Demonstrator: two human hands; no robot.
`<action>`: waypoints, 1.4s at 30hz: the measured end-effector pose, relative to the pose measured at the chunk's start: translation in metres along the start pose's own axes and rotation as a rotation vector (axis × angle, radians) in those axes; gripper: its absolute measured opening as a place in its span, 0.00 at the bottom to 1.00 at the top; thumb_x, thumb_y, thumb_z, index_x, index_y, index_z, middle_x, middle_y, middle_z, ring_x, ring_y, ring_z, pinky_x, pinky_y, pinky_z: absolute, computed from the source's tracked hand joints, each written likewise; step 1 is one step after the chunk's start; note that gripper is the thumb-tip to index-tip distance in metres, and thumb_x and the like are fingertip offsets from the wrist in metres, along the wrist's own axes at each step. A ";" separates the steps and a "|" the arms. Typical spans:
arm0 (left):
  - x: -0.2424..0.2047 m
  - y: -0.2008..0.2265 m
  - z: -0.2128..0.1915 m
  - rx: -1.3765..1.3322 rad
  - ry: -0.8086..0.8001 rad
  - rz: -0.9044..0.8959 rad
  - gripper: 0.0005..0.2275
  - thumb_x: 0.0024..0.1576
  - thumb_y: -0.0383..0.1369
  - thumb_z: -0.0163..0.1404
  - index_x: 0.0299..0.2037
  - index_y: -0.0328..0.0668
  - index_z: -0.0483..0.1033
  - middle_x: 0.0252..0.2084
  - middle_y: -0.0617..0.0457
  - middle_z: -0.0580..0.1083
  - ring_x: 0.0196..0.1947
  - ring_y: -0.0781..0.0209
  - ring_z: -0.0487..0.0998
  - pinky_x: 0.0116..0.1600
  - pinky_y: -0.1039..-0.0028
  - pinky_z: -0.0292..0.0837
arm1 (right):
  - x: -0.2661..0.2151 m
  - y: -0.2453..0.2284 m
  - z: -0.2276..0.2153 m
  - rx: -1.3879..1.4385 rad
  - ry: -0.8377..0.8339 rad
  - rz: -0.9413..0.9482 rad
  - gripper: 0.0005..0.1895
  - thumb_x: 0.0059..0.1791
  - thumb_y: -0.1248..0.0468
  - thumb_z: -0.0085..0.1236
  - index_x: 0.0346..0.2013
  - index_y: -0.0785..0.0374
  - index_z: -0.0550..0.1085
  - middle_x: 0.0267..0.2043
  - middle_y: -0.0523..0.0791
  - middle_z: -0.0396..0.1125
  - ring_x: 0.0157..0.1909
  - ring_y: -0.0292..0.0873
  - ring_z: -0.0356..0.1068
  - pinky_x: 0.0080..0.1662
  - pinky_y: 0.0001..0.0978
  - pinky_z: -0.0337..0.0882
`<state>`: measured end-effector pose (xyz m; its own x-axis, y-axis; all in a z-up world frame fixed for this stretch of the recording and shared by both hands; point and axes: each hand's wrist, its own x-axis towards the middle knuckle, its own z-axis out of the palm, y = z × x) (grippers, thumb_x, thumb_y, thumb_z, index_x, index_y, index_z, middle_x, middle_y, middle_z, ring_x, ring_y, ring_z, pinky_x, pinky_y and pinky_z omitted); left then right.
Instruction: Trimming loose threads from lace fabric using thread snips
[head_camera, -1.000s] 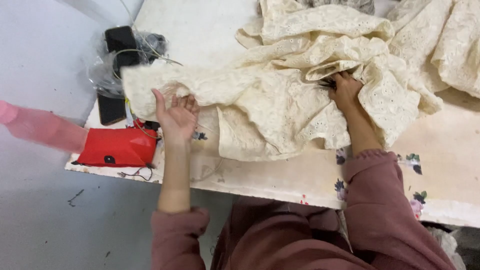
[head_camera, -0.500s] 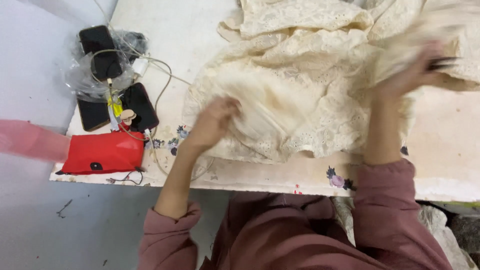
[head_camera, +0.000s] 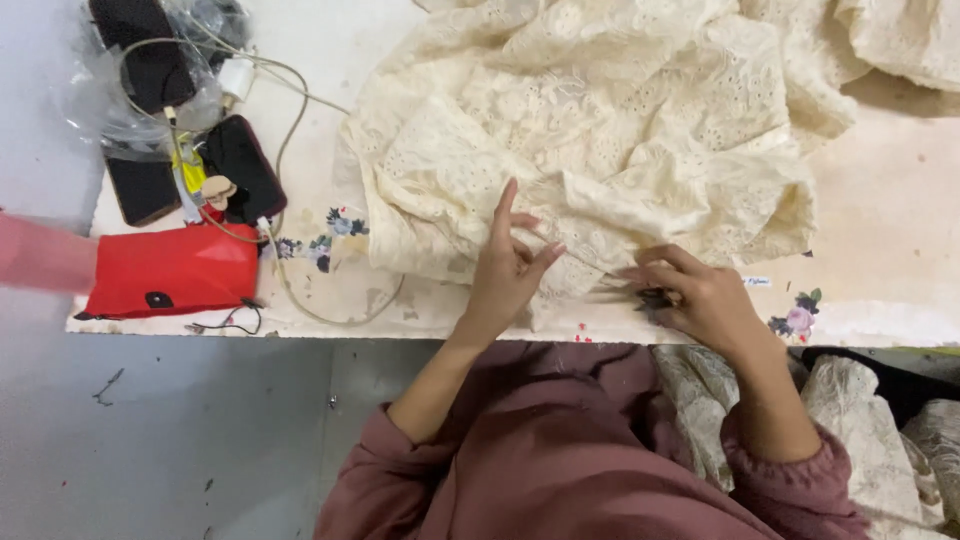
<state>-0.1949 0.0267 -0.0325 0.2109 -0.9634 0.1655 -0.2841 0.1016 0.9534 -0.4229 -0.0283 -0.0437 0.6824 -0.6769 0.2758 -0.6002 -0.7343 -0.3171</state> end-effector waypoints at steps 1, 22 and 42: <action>0.001 0.010 -0.003 -0.001 -0.006 -0.005 0.36 0.49 0.35 0.51 0.62 0.41 0.38 0.42 0.43 0.66 0.25 0.63 0.68 0.29 0.79 0.66 | -0.006 -0.005 -0.004 0.002 -0.004 0.006 0.21 0.25 0.62 0.61 0.33 0.51 0.72 0.43 0.34 0.62 0.27 0.49 0.68 0.31 0.40 0.68; -0.040 0.032 0.024 -0.390 -0.182 0.046 0.14 0.56 0.35 0.40 0.18 0.43 0.70 0.15 0.60 0.66 0.19 0.73 0.64 0.31 0.83 0.58 | 0.004 -0.098 -0.038 0.830 0.365 0.469 0.16 0.32 0.70 0.63 0.33 0.55 0.74 0.10 0.38 0.53 0.14 0.30 0.47 0.21 0.16 0.51; -0.050 0.001 0.041 -0.861 0.070 -0.229 0.10 0.52 0.35 0.46 0.40 0.39 0.69 0.35 0.54 0.71 0.36 0.64 0.72 0.42 0.72 0.69 | -0.011 -0.062 0.003 0.483 0.419 0.307 0.20 0.36 0.76 0.58 0.41 0.70 0.68 0.32 0.53 0.67 0.13 0.41 0.59 0.17 0.27 0.56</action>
<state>-0.2441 0.0644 -0.0497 0.2411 -0.9684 -0.0644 0.5671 0.0867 0.8191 -0.3920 0.0252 -0.0299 0.2359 -0.8837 0.4043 -0.4219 -0.4679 -0.7765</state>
